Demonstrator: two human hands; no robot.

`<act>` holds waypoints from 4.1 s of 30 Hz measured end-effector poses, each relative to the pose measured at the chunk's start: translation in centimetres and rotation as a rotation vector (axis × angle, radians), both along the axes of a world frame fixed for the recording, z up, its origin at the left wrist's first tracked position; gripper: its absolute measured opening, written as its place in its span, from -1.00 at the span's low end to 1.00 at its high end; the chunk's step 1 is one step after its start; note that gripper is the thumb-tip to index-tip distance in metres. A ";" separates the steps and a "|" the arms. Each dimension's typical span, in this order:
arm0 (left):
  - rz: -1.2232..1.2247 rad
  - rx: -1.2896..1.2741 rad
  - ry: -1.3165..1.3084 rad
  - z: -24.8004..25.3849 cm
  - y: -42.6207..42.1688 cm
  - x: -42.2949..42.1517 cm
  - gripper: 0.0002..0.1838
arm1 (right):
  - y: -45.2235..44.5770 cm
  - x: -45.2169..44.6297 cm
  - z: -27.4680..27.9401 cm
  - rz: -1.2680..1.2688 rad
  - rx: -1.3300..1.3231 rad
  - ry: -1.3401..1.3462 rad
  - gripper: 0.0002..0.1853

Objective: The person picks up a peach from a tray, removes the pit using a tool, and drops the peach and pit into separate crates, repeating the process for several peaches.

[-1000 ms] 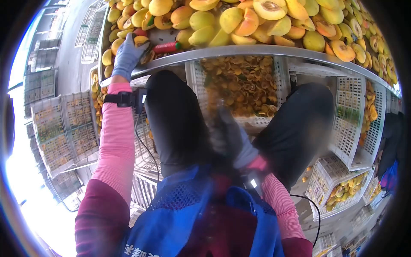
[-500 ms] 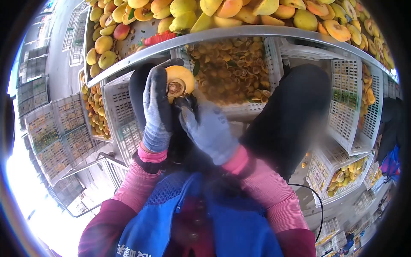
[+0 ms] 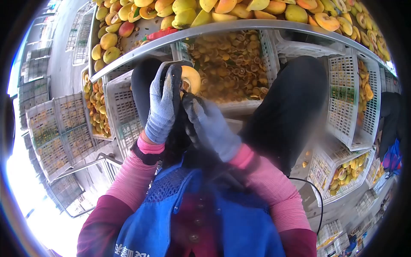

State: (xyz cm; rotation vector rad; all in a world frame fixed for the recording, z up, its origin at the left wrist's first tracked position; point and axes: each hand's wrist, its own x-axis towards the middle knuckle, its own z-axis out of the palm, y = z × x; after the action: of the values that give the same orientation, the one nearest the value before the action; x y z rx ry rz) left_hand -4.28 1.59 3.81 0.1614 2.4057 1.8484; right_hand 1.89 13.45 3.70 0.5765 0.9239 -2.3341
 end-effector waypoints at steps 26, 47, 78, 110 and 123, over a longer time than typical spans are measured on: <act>0.123 0.515 -0.323 -2.5 0.5 2.2 -0.70 | -0.5 1.0 -4.1 0.191 -1.489 -0.253 -0.53; 0.147 -1.355 0.164 -4.0 -15.9 -22.3 -0.47 | 0.9 -2.6 -8.4 0.146 -0.588 -0.332 -0.45; 0.122 -0.227 0.049 -1.9 -1.4 1.5 -0.72 | -0.7 -1.8 -2.6 0.083 0.418 0.481 -0.66; 0.544 0.693 -0.202 -1.1 -11.3 -1.5 -0.62 | 0.9 0.1 -5.9 0.167 -1.178 -0.175 -0.49; 0.261 -1.360 0.236 -2.6 -14.8 -23.9 -0.38 | 1.0 -3.1 -7.6 0.136 -0.642 -0.330 -0.43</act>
State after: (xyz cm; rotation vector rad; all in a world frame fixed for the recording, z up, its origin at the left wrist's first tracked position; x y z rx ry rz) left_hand -28.15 -13.21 1.17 -0.0695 3.3114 -0.1012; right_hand -1.17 14.43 -3.91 0.5719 0.0437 -2.1517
